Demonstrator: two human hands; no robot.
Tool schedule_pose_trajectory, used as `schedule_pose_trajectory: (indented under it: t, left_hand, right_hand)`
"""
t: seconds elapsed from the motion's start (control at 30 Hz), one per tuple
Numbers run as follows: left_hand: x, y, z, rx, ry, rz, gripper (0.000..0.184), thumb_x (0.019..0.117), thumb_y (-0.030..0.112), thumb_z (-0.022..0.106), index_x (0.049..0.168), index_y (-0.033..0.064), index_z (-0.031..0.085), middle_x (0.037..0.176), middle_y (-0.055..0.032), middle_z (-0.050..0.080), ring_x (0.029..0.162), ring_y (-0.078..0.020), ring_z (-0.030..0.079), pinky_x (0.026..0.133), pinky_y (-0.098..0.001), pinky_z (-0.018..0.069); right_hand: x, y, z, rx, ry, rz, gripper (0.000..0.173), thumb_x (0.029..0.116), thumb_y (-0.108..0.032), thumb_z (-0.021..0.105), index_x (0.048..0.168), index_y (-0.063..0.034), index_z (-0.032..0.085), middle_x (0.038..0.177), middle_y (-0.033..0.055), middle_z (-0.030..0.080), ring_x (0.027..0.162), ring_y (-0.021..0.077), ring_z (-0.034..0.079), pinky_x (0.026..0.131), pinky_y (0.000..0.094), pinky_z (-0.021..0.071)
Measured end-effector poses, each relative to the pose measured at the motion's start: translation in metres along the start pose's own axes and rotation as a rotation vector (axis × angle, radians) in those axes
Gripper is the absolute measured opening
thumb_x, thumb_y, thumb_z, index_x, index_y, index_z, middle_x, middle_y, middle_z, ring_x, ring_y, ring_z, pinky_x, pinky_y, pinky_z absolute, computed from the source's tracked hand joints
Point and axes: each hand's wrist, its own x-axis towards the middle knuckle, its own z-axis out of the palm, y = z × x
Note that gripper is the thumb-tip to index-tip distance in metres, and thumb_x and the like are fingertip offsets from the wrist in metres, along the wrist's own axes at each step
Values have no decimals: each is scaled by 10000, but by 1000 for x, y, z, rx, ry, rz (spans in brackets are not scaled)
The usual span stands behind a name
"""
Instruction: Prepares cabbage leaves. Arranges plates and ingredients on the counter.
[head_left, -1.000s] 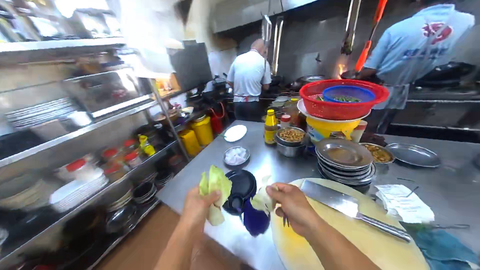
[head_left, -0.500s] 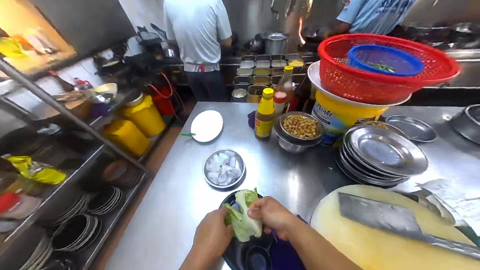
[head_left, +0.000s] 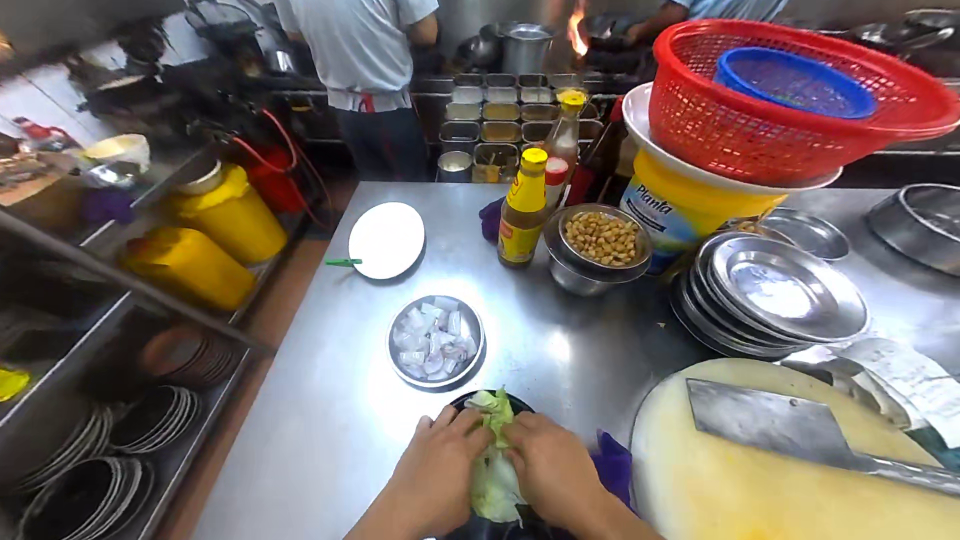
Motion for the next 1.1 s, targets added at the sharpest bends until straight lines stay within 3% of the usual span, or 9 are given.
schedule_pose_trajectory:
  t: [0.13,0.27,0.4,0.47,0.57,0.63,0.73,0.93,1.1]
  left_hand:
    - [-11,1,3,5,91,-102,601,770,173,704,1355,294,631,1536,35,491,1338,-305,495,913,-561,489]
    - [-5,9,17,-89,489,7,490,892,491,621,1319,256,670,1527,2,531,1366,-278,513,988,-550,489]
    - [1,12,56,-37,336,116,927,911,852,334,1580,218,431,1695,-71,294,1575,-354,215,1205,-727,194]
    - [-4,8,71,36,343,174,886,924,841,310,1565,245,446,1698,-65,287,1574,-361,217,1193,-743,199]
    - [-18,-1,67,-19,422,237,777,967,781,330,1562,293,441,1688,-19,319,1578,-328,217,1195,-731,210]
    - [-24,-8,56,-136,600,202,595,1040,613,377,1450,226,569,1593,-44,474,1506,-287,385,1166,-634,355]
    - [-20,-25,34,-188,794,123,308,1011,238,477,1150,140,734,1198,-33,734,1091,-206,675,888,-444,555]
    - [11,-23,-2,89,199,131,308,1044,210,456,1238,188,694,1145,-32,670,1093,-247,627,878,-450,523]
    - [24,-20,-5,153,48,170,226,1035,161,465,1081,81,672,1055,-106,653,1041,-304,641,850,-474,539]
  right_hand:
    - [9,0,7,-86,5,-83,278,1001,-346,576,1197,-216,725,1214,103,640,1154,326,614,794,500,580]
    - [5,15,1,76,80,-126,297,961,-357,635,1222,-266,744,1227,72,670,1151,288,631,885,506,565]
    - [-15,37,-4,256,355,-52,271,893,-190,641,1125,-189,783,1123,44,722,991,203,701,842,451,598]
    - [-21,40,-7,268,387,28,253,883,-223,649,1089,-165,784,1043,47,725,903,199,694,784,436,591]
    - [-22,30,-13,237,185,123,312,934,-335,655,1179,-167,751,1111,74,713,1054,248,685,904,480,566]
    - [-18,18,-9,193,167,83,342,935,-389,666,1181,-166,750,1124,82,704,1062,257,682,895,479,573]
    - [-17,0,11,97,311,-6,336,936,-426,662,1102,-155,770,1065,86,701,1006,270,687,784,455,595]
    - [-10,-15,51,-109,565,-113,301,914,-407,664,1055,-164,773,968,53,697,904,258,694,601,384,592]
    - [0,-19,66,-173,540,-113,239,958,-363,619,1013,-193,778,1015,47,687,934,250,690,546,381,568]
